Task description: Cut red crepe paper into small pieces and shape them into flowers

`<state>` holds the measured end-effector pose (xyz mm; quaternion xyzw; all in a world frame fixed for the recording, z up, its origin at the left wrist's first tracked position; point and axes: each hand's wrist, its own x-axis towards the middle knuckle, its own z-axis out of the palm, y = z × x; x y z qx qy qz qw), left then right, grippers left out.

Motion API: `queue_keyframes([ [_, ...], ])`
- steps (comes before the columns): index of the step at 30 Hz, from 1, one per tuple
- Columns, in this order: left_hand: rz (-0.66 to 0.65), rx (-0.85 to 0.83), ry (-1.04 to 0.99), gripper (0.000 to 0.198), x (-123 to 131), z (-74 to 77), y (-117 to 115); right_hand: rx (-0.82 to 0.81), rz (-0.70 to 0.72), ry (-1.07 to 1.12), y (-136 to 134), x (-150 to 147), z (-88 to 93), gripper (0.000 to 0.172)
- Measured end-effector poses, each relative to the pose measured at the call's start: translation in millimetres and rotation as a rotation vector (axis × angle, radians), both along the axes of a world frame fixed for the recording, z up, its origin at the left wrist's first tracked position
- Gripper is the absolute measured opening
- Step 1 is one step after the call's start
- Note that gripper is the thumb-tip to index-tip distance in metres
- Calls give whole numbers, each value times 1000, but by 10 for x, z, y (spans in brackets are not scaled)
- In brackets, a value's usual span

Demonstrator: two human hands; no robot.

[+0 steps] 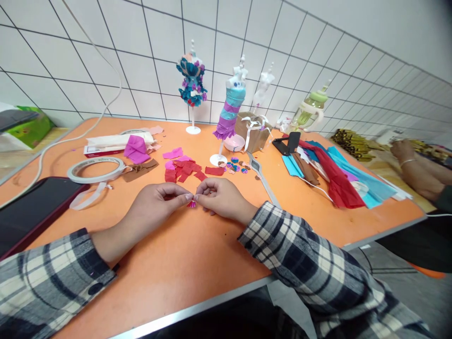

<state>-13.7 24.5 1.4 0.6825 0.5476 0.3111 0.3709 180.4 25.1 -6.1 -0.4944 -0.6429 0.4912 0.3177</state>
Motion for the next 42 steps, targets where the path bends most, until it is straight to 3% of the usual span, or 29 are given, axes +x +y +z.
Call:
queue_keyframes([
  [4, -5, -5, 6, 31, 3, -23, 18, -82, 4, 1, 11, 15, 1, 7],
  [7, -83, -1, 87, 30, 0, -70, 46, -122, 24, -86, 17, 32, 24, 5],
  [13, -176, 296, 396, 26, -73, -142, 89, 87, 67, -437, 59, 40, 24, 5],
  [18, -348, 439, 470, 27, -110, -95, 79, 156, 125, -466, 73, 35, -31, 9],
  [22, -354, 430, 572, 24, -100, -107, 71, 180, 131, -474, 63, 41, -34, 9],
  [26, -308, 408, 579, 25, -105, -133, 69, 268, 55, -474, 39, 79, 31, 18],
  [30, -278, 436, 568, 24, -111, -130, 64, 393, 157, -497, 5, 116, 69, 9],
  [42, -427, 528, 513, 24, -110, -158, 109, 447, 237, -602, -15, 112, 24, 19],
])
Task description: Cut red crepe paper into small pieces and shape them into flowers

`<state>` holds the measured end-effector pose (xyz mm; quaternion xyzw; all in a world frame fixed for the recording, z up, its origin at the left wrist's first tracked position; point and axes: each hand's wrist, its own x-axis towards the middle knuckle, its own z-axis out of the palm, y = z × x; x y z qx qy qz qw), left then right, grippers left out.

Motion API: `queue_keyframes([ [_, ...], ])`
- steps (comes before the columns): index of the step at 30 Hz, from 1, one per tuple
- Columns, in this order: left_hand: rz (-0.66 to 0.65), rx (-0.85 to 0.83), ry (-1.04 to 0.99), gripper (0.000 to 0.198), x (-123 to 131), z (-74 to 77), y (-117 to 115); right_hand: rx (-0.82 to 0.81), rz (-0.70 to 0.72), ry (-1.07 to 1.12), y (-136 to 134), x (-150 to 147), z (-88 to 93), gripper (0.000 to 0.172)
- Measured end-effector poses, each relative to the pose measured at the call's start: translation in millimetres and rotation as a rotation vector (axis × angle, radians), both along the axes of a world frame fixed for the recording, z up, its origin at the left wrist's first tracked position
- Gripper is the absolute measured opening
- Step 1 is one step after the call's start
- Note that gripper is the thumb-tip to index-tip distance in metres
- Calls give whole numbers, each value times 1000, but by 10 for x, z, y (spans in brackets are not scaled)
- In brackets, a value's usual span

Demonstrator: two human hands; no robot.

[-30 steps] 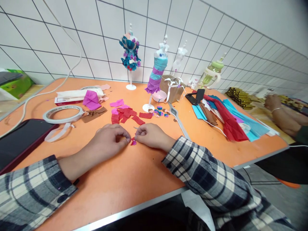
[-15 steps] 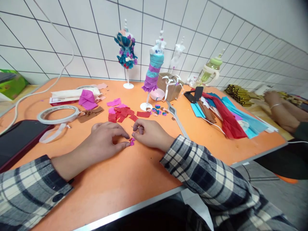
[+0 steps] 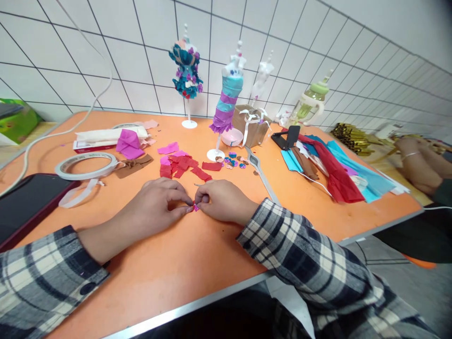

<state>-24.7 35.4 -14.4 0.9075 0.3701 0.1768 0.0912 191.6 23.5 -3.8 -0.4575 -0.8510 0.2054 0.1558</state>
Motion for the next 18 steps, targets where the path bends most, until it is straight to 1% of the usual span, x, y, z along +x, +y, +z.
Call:
queue_keyframes([
  [4, 0, -15, -13, 24, 7, 5, 11, 31, 3, -22, -17, -1, 21, 19],
  [9, 32, -67, -44, 24, 12, -8, 10, 38, -55, 23, -59, -9, 68, 15],
  [14, 40, -148, -100, 27, 21, 17, -8, 11, -10, -23, -75, 0, 61, 15],
  [16, 81, -138, -131, 26, 28, 47, -22, -3, -10, -47, -67, 5, 58, 15],
  [18, 100, -91, -157, 25, 28, 81, -37, -23, -30, -54, -52, 11, 63, 15],
])
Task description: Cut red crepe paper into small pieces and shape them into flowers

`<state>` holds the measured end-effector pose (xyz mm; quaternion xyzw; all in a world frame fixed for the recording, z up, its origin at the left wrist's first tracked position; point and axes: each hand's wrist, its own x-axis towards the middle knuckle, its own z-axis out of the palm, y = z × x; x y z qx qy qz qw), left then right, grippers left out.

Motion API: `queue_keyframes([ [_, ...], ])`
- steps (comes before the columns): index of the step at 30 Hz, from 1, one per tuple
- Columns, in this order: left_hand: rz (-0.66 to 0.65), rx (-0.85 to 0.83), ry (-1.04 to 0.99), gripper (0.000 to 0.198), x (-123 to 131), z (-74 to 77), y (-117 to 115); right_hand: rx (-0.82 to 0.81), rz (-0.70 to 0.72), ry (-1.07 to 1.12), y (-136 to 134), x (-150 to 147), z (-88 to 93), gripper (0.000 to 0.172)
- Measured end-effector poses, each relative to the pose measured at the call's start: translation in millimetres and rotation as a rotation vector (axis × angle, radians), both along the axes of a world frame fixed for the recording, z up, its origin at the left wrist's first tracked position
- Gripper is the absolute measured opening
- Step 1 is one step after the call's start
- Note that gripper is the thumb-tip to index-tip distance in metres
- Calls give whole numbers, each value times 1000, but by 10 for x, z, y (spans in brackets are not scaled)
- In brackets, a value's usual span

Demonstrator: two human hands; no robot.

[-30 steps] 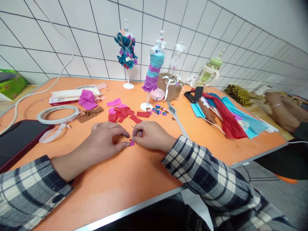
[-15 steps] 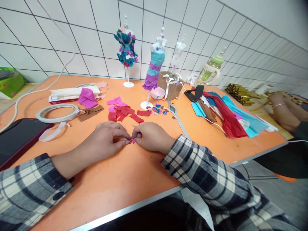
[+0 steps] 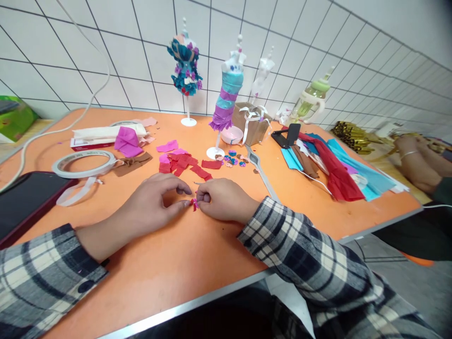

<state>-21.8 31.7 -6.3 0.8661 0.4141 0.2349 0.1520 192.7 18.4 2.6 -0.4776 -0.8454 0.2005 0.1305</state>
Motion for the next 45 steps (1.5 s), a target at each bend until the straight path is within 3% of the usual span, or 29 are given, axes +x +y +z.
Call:
queue_keyframes([
  [4, -92, 87, 95, 21, -13, 31, -29, -20, -49, 52, 37, 19, 16, 12],
  [8, -117, 124, 195, 18, -11, -6, -30, -9, 29, 78, 34, 32, 13, 11],
  [16, -107, 102, 120, 22, -21, -47, 36, 88, 94, -32, 48, 46, -14, 15],
  [25, -60, 176, 47, 28, 12, 41, -14, -222, 8, 239, 95, 22, -2, 7],
  [30, 8, 31, -85, 27, 37, 85, -45, -155, -28, 377, 63, 20, 12, 18],
  [33, 53, -53, -155, 24, 36, 85, -54, -92, -42, 444, 49, 2, 6, 14],
  [42, 141, -186, -259, 26, 44, 65, -51, -140, -68, 525, 46, -39, -38, 9],
  [45, 151, -229, -272, 28, 52, 64, -54, -163, -102, 566, 44, -42, -36, 14],
])
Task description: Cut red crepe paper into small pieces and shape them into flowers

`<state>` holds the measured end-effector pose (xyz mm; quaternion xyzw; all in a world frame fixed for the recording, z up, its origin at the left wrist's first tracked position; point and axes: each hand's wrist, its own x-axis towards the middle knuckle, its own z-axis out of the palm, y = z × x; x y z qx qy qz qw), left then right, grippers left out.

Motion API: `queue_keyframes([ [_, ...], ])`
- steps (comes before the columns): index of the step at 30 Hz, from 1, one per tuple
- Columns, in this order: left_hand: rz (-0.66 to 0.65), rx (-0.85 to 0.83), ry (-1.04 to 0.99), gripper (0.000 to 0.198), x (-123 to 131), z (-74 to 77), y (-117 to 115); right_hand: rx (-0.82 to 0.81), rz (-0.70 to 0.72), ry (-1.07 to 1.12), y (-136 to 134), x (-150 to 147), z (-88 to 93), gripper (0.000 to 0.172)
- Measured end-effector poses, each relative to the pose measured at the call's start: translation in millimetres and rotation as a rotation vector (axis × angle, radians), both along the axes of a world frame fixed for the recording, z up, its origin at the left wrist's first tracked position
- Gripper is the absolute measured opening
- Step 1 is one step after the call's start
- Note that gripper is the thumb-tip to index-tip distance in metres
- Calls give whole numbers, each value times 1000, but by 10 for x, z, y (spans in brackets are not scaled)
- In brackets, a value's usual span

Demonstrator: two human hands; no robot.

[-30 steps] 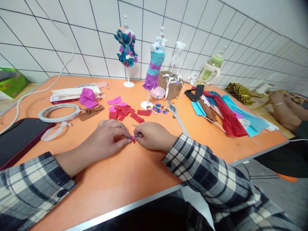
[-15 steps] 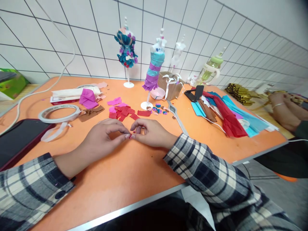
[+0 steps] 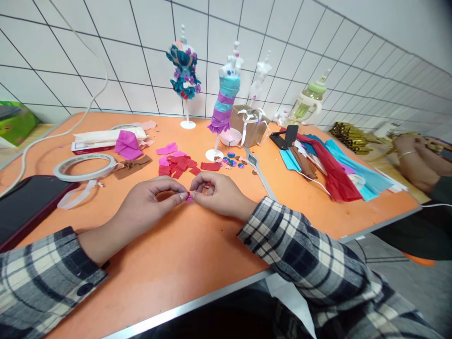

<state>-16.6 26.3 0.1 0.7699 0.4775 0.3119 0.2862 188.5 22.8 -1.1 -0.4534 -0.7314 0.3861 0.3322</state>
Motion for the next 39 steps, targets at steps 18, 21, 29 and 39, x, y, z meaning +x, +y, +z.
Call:
queue_keyframes([
  [18, 91, -121, -122, 30, 67, 106, -81, -86, -47, 37, -17, -46, 3, 19],
  [21, 108, -109, -101, 34, 73, 97, -86, -79, -63, 32, -16, -51, -6, 20],
  [29, 102, -15, -42, 39, 45, 34, -54, -49, -55, -38, 19, -33, -37, 12],
  [39, 124, -142, -103, 33, 61, 97, -62, -65, -88, -32, 37, -47, -52, 13],
])
